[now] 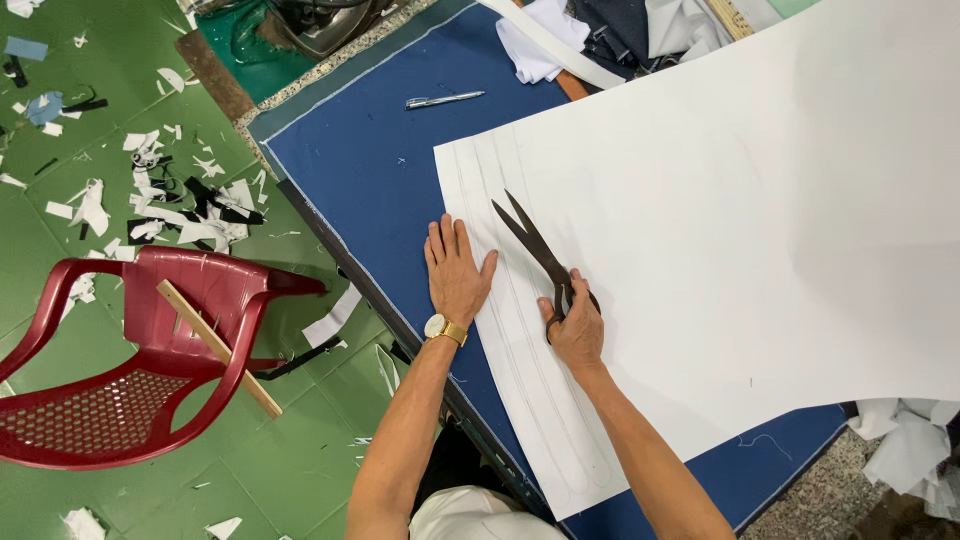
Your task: The person uses large shears to cut strips from a large white fabric sheet laid on a blue work table. They repeatedly cut along marked lines, removing narrow strips and leaving the main sheet progressively narrower.
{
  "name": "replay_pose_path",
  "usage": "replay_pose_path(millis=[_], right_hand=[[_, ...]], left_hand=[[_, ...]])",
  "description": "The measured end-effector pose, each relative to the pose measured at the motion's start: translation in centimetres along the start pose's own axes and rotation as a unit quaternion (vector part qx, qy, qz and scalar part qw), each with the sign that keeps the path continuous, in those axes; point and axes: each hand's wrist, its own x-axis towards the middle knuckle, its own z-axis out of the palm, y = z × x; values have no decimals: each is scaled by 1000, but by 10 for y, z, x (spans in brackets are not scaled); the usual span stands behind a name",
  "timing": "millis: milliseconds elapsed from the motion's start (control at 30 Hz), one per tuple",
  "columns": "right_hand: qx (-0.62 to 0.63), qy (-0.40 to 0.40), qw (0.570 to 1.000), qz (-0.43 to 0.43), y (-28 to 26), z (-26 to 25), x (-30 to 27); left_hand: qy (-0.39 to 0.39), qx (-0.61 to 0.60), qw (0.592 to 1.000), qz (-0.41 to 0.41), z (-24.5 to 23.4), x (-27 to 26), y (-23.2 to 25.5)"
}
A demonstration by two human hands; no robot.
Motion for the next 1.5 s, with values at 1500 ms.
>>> replay_pose_path(millis=[1500], right_hand=[[92, 239, 831, 494, 188, -220, -351]], left_hand=[[62, -408, 871, -268, 18, -169, 20]])
